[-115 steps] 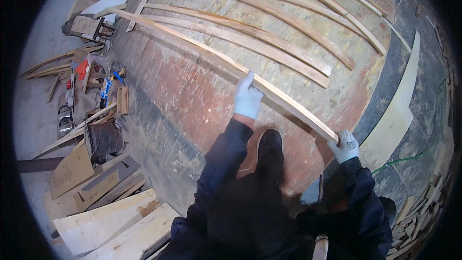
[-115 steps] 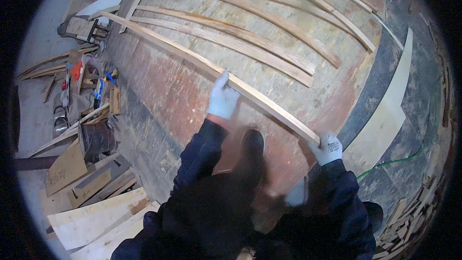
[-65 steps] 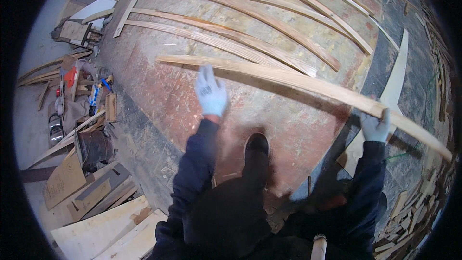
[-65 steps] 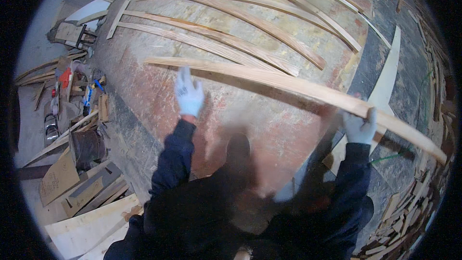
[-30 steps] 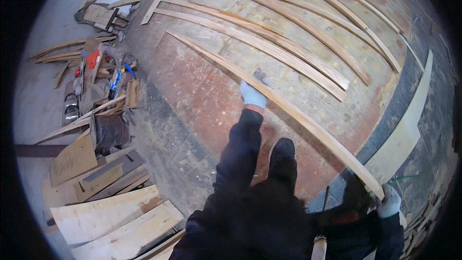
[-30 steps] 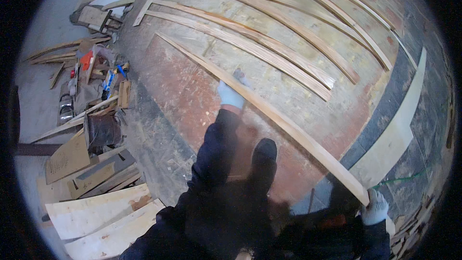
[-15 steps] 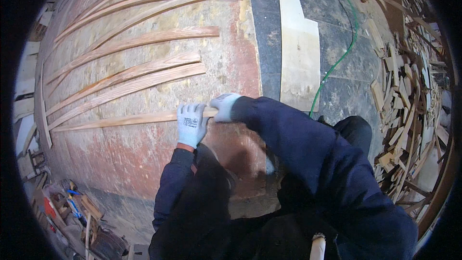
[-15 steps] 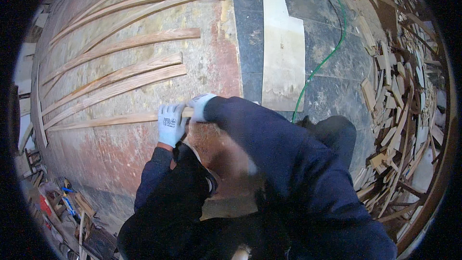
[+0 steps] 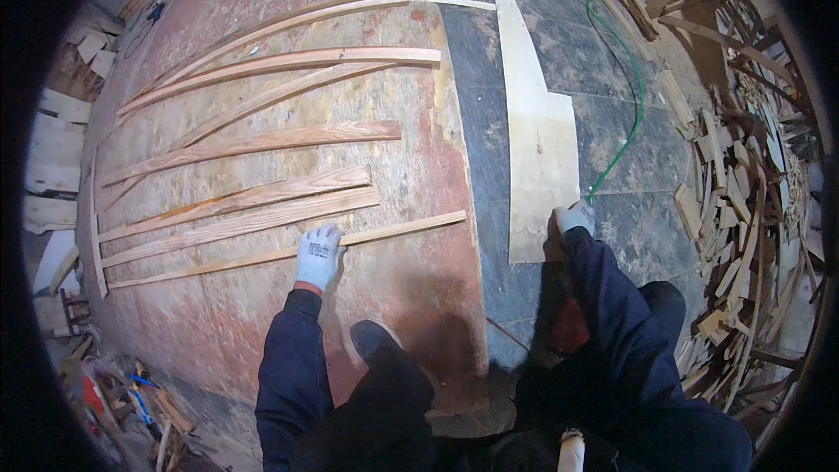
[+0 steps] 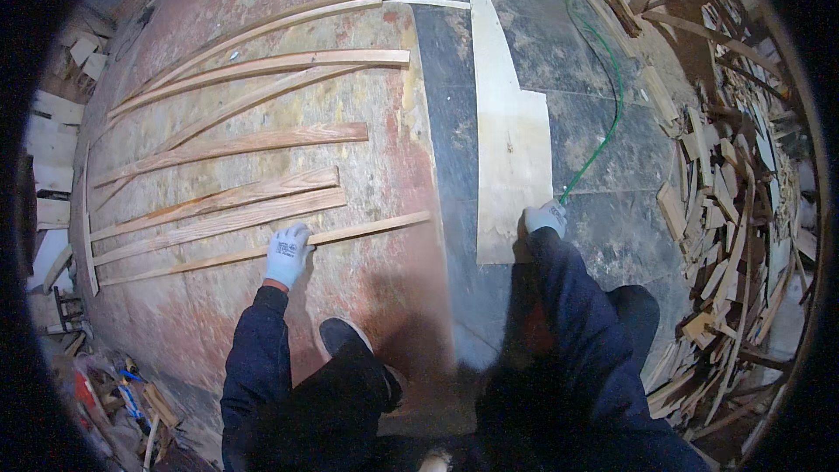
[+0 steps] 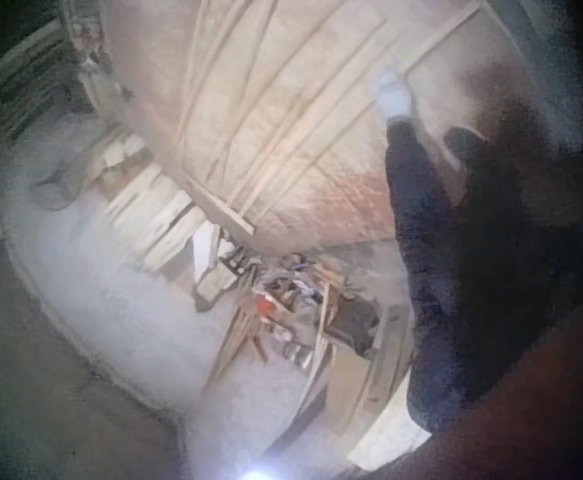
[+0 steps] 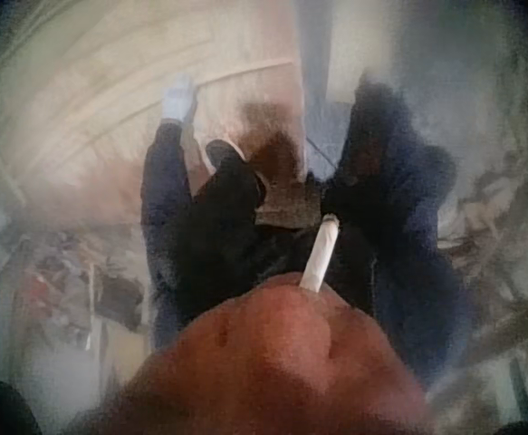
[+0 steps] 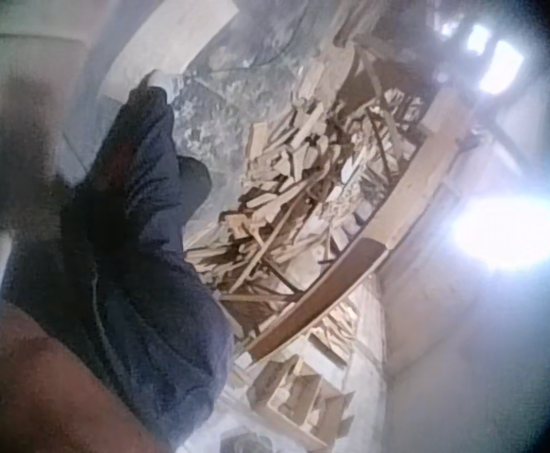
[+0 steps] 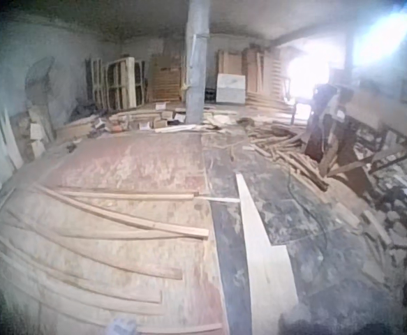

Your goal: The person assembles a wooden structure by arranging thin wooden strips on the floor and securing them with a pneumatic nail gun. They load nails into the nail gun, position the strips, and fasten them to a larger wooden board.

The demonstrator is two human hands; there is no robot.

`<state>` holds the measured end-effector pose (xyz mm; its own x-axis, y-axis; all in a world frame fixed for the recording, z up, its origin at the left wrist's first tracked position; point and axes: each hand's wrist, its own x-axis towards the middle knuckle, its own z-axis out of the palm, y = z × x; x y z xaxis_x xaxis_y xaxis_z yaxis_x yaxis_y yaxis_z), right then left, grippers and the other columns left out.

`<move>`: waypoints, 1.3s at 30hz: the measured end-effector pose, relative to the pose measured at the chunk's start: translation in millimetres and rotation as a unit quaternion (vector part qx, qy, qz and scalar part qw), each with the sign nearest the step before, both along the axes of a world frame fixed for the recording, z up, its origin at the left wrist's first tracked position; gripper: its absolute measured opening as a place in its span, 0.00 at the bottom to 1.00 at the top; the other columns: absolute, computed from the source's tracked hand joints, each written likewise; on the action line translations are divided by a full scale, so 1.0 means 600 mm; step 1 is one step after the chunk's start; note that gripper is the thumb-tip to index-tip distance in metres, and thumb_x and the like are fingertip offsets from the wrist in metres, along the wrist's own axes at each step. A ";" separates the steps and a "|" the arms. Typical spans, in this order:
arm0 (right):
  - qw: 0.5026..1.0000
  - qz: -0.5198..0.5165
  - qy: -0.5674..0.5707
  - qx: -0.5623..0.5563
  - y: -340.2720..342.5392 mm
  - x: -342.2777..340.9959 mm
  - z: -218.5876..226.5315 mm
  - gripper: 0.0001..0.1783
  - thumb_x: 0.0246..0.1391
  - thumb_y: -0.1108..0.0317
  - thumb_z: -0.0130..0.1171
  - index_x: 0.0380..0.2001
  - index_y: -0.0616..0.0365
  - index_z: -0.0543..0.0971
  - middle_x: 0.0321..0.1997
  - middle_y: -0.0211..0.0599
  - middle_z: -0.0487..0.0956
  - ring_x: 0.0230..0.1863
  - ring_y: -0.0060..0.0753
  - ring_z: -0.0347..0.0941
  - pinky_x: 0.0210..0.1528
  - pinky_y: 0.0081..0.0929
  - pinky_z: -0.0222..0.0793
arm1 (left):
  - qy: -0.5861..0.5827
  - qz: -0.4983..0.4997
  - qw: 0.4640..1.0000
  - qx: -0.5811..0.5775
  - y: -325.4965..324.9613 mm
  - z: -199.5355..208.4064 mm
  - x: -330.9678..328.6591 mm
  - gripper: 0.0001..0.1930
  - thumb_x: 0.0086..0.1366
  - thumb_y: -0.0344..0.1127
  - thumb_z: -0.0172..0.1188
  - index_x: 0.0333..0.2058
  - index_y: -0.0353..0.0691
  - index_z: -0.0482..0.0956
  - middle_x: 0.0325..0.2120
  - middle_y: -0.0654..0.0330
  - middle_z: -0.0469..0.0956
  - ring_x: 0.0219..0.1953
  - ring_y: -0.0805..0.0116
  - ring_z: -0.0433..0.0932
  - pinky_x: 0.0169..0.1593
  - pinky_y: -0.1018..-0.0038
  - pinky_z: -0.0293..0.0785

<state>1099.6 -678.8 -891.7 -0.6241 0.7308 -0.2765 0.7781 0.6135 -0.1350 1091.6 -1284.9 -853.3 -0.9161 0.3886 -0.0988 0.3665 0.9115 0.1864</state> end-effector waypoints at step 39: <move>0.827 -0.084 0.327 -0.450 -0.005 -0.036 0.003 0.20 0.52 0.69 0.65 0.45 0.73 0.80 0.40 0.39 0.84 0.40 0.31 0.80 0.44 0.28 0.74 | 0.067 0.090 0.994 0.005 0.059 0.005 0.016 0.22 0.56 0.36 0.65 0.50 0.41 0.76 0.53 0.53 0.73 0.57 0.50 0.69 0.67 0.52 0.56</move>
<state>1078.0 -681.9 -890.0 -0.7663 0.5037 -0.3988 0.4223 -0.0729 -0.9035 1101.1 -1249.3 -850.2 -0.9754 0.2179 0.0322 0.2202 0.9629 0.1562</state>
